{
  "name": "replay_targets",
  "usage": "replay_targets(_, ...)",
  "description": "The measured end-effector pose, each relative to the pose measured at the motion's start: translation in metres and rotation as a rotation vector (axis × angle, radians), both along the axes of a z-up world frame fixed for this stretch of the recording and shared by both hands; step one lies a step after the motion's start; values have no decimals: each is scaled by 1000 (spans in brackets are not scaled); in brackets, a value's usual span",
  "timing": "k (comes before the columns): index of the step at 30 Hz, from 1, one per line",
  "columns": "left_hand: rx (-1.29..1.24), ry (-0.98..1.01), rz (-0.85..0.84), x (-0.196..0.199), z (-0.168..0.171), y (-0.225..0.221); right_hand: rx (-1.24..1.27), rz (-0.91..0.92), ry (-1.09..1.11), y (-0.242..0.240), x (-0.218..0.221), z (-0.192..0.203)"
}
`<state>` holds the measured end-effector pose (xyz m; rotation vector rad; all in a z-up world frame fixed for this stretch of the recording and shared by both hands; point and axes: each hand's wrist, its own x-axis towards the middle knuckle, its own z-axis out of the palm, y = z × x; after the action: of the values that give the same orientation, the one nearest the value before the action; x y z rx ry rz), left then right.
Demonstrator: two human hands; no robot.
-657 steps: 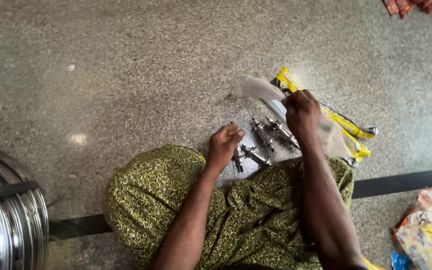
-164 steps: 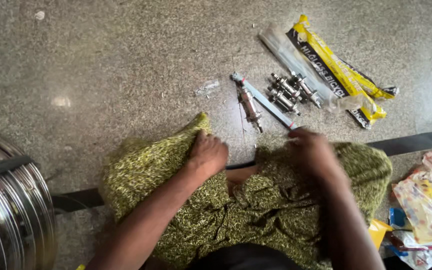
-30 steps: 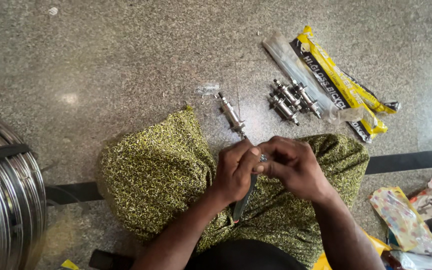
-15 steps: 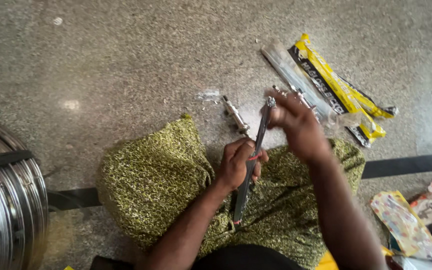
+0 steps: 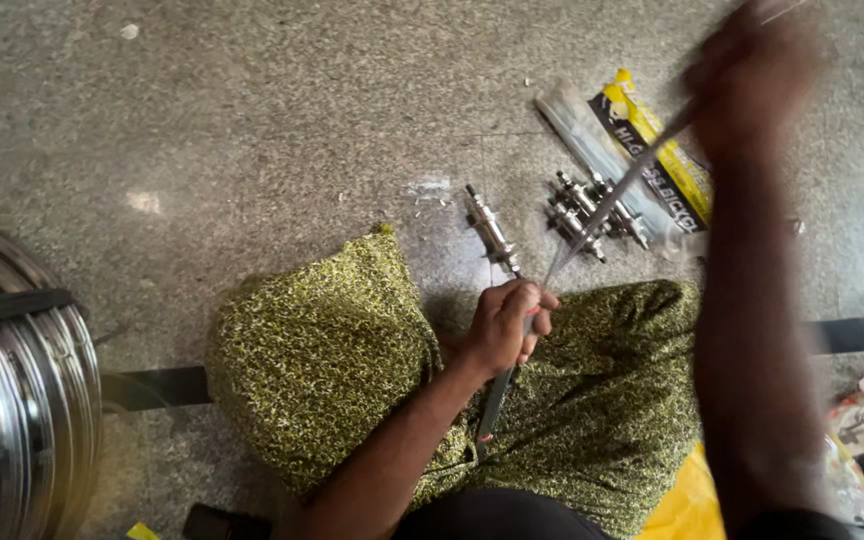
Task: The person removes various bicycle components from plastic packaging, including metal hubs and a bundle of metal spokes.
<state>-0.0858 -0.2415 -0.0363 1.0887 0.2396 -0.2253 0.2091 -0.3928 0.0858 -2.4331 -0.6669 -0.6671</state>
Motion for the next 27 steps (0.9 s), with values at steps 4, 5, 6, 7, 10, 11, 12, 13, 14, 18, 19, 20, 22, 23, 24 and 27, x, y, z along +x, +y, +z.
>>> replay_targets(4, -92, 28, 154, 5, -14, 20, 371, -47, 12, -48, 15, -6)
replay_targets(5, -44, 20, 201, 7, -16, 24, 342, -75, 17, -54, -6, -25)
replay_targets(6, -1, 13, 239, 8, -16, 26, 305, -118, 22, -69, -18, -35)
replay_targets(7, -69, 63, 258, 5, -14, 27, 265, -160, 36, -93, -21, -42)
replay_targets(10, -184, 120, 273, 10, -8, 27, 51, -287, 92, -125, -74, -93)
replay_targets(11, -169, 93, 263, 11, -7, 27, -20, -290, 95, -119, -103, -115)
replay_targets(12, -151, 77, 258, 7, -6, 26, -74, -284, 111, -107, -136, -134)
replay_targets(13, -151, 67, 259, 3, -5, 25, -128, -271, 101, -90, -166, -147)
replay_targets(14, -148, 45, 265, 2, -5, 25, 6, -250, 290, -69, -190, -152)
replay_targets(18, -119, 28, 253, -3, -4, 20, 301, -210, 895, -25, -189, -130)
replay_targets(19, -58, 33, 258, -4, -4, 19, 203, -175, 904, -19, -171, -129)
replay_targets(20, 2, 29, 262, -2, -4, 19, 87, -165, 869, -8, -154, -134)
replay_targets(22, 66, 30, 273, 3, -2, 20, -10, -59, 762, 21, -117, -154)
replay_targets(23, 71, 34, 279, 3, 0, 21, 7, 35, 690, 40, -101, -167)
replay_targets(24, 77, 53, 293, 0, 2, 22, -38, 68, 544, 55, -92, -181)
replay_targets(27, -23, 128, 341, -1, 8, 30, -155, -2, 483, 97, -97, -212)
